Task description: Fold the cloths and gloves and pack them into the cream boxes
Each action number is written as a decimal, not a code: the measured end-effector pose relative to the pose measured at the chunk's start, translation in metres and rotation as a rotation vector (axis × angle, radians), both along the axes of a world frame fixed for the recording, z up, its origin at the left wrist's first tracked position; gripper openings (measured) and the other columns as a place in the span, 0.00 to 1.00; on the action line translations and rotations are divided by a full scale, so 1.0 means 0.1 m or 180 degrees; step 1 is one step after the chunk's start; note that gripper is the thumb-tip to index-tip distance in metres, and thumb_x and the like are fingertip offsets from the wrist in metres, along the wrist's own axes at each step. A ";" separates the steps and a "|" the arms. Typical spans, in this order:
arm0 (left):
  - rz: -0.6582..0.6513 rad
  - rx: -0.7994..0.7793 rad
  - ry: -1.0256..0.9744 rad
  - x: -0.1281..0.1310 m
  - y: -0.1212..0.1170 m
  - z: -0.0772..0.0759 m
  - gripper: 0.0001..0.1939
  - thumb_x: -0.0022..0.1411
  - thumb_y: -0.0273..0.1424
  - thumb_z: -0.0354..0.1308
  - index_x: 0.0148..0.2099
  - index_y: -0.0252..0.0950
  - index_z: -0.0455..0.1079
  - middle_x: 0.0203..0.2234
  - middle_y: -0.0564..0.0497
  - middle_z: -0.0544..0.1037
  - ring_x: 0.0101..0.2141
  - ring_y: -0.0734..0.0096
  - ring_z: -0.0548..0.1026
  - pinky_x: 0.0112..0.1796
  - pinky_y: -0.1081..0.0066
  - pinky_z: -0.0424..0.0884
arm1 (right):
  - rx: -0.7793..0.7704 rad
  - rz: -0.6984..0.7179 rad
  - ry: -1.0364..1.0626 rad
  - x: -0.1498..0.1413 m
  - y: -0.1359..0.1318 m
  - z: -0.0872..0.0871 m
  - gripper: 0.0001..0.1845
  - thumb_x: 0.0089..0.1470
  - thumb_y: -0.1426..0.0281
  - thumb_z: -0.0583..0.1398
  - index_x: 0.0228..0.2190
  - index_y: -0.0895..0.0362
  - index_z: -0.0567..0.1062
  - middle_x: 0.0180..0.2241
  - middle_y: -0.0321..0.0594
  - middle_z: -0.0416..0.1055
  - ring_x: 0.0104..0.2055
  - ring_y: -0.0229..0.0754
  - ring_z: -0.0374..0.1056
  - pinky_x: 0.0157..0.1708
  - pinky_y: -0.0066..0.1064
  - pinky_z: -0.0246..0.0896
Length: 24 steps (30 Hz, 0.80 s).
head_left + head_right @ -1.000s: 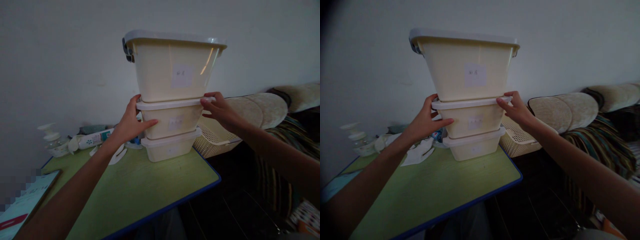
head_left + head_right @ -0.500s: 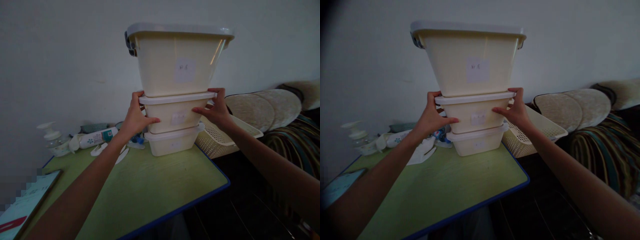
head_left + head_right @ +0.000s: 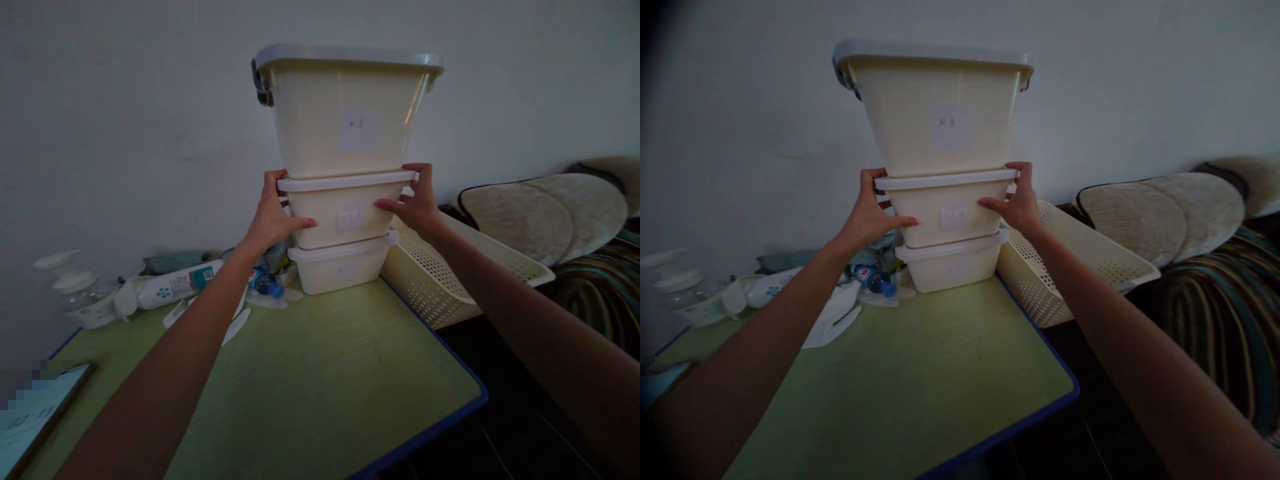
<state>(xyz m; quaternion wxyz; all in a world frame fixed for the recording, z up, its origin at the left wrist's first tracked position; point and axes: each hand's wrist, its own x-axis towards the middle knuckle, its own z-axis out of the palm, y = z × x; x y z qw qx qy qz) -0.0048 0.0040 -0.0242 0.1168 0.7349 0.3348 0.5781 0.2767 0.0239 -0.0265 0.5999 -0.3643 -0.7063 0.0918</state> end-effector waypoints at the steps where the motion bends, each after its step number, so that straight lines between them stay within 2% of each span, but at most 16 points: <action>1: -0.0006 -0.0004 0.0009 0.00 0.04 0.00 0.45 0.28 0.26 0.72 0.48 0.42 0.51 0.50 0.47 0.60 0.54 0.51 0.61 0.47 0.54 0.68 | 0.0013 -0.0020 0.0008 0.00 0.05 -0.01 0.46 0.30 0.58 0.70 0.49 0.50 0.55 0.43 0.41 0.61 0.45 0.50 0.65 0.38 0.42 0.70; 10: -0.0049 -0.0037 0.0125 -0.04 0.39 -0.01 0.46 0.30 0.26 0.72 0.50 0.42 0.50 0.52 0.46 0.59 0.56 0.50 0.59 0.47 0.53 0.68 | 0.0010 -0.0091 -0.0083 0.00 0.44 -0.05 0.51 0.31 0.53 0.69 0.53 0.50 0.53 0.46 0.44 0.62 0.48 0.52 0.64 0.39 0.40 0.68; 18: -0.0042 -0.0034 0.0087 -0.09 0.62 -0.02 0.46 0.30 0.26 0.72 0.50 0.42 0.51 0.52 0.46 0.61 0.55 0.51 0.60 0.48 0.52 0.68 | 0.0176 -0.0009 -0.0088 -0.06 0.67 -0.06 0.46 0.32 0.55 0.69 0.50 0.52 0.54 0.46 0.45 0.63 0.48 0.50 0.64 0.38 0.39 0.69; 24: -0.0011 0.0081 0.0129 -0.11 0.73 -0.03 0.46 0.28 0.26 0.72 0.48 0.41 0.50 0.51 0.45 0.60 0.57 0.50 0.56 0.47 0.54 0.69 | 0.0227 -0.0031 -0.0177 -0.05 0.80 -0.08 0.45 0.33 0.56 0.69 0.49 0.50 0.53 0.46 0.44 0.63 0.49 0.52 0.63 0.38 0.41 0.69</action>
